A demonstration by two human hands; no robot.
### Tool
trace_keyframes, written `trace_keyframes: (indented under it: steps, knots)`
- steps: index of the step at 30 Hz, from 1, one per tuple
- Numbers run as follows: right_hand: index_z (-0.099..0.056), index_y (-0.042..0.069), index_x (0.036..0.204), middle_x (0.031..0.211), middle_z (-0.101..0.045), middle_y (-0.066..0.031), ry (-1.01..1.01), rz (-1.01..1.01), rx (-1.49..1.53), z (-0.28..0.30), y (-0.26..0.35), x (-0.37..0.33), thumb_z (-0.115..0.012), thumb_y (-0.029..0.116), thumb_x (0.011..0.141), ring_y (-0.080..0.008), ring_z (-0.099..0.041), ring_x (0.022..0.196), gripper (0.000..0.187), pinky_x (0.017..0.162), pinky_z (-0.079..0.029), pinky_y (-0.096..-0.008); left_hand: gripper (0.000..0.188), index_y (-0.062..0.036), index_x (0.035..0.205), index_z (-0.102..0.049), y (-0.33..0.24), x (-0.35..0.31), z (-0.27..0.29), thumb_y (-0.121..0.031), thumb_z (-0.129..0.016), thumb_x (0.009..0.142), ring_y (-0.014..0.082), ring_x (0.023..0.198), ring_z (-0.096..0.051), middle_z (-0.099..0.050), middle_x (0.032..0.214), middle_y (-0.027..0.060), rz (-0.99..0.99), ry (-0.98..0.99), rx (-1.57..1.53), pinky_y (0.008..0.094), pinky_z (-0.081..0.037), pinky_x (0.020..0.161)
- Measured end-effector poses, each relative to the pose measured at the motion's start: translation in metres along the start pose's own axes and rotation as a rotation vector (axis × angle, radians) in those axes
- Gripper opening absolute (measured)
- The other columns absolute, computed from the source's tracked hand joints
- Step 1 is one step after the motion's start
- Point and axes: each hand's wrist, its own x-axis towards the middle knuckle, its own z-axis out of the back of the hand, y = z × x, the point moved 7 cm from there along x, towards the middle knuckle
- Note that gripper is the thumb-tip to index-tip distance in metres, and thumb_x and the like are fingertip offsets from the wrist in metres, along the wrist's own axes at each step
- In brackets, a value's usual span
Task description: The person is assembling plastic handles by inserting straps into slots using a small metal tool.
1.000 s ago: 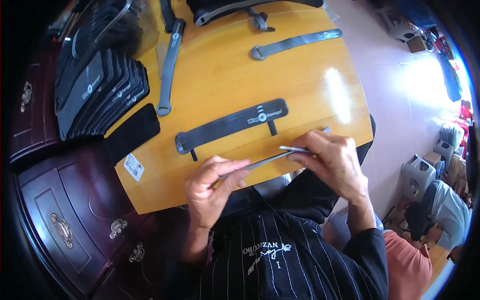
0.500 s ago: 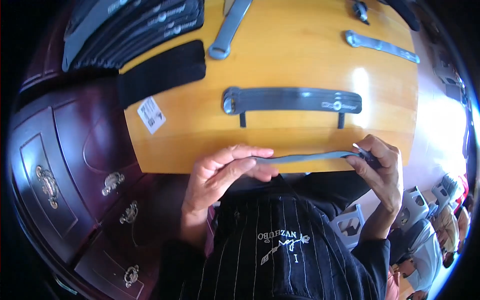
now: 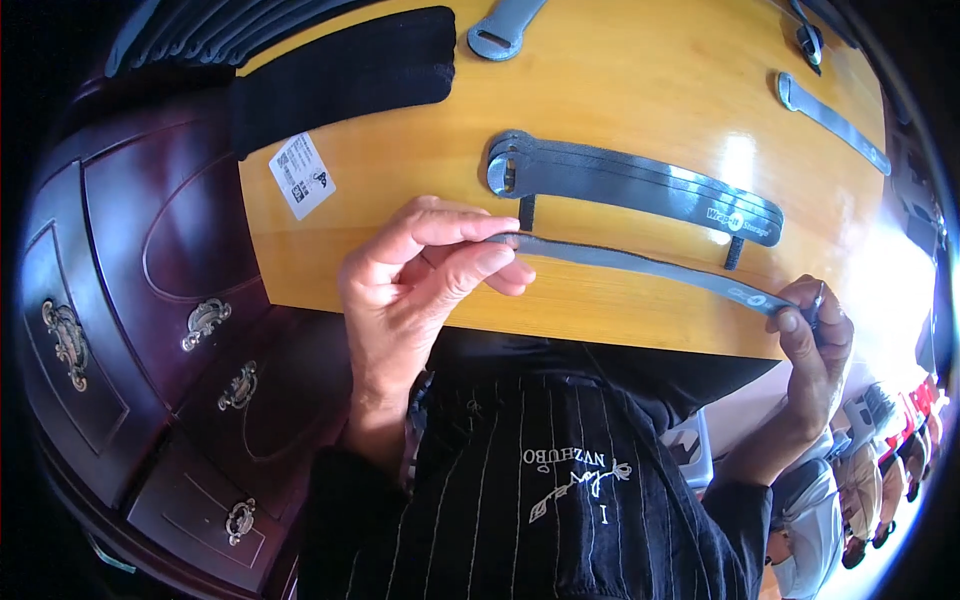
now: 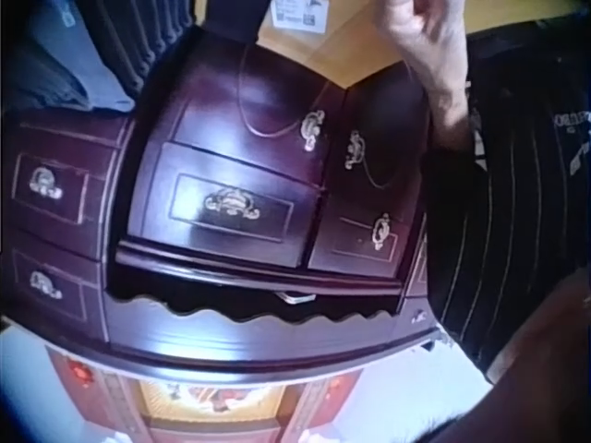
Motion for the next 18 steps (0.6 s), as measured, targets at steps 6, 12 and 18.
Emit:
trace_keyframes:
  steps: [6,12,18]
  knots:
    - [-0.062,0.001,0.085,0.074,-0.057,-0.0016,-0.072,-0.021,-0.059,0.004,-0.004,0.003,-0.07,0.013,0.084,-0.0096,-0.051,0.068,0.015,0.065,-0.038,-0.0236,0.015,0.0064,0.1,-0.064,0.0,0.007,-0.002,0.008,-0.062,0.085,0.0151,0.074,-0.066,-0.063,0.094,0.0127,0.044,0.028,-0.011,0.0237,-0.056,0.065]
    - [-0.06,0.002,0.083,0.072,-0.055,0.0017,-0.147,0.014,-0.116,0.008,-0.006,0.007,-0.074,0.015,0.082,-0.0067,-0.045,0.065,0.018,0.063,-0.035,-0.0223,0.018,0.0066,0.103,-0.063,0.002,0.014,-0.003,0.007,-0.065,0.085,0.0079,0.069,-0.059,-0.06,0.086,0.0063,0.006,-0.064,0.233,0.0181,-0.047,0.062]
    - [-0.06,0.004,0.081,0.071,-0.051,0.0042,-0.18,-0.011,-0.106,0.005,-0.008,0.011,-0.075,0.017,0.082,-0.0055,-0.04,0.064,0.019,0.061,-0.031,-0.0219,0.02,0.0049,0.103,-0.062,0.001,0.016,-0.003,0.006,-0.066,0.084,0.0053,0.066,-0.058,-0.064,0.079,0.0044,-0.007,-0.16,0.256,0.0171,-0.046,0.059]
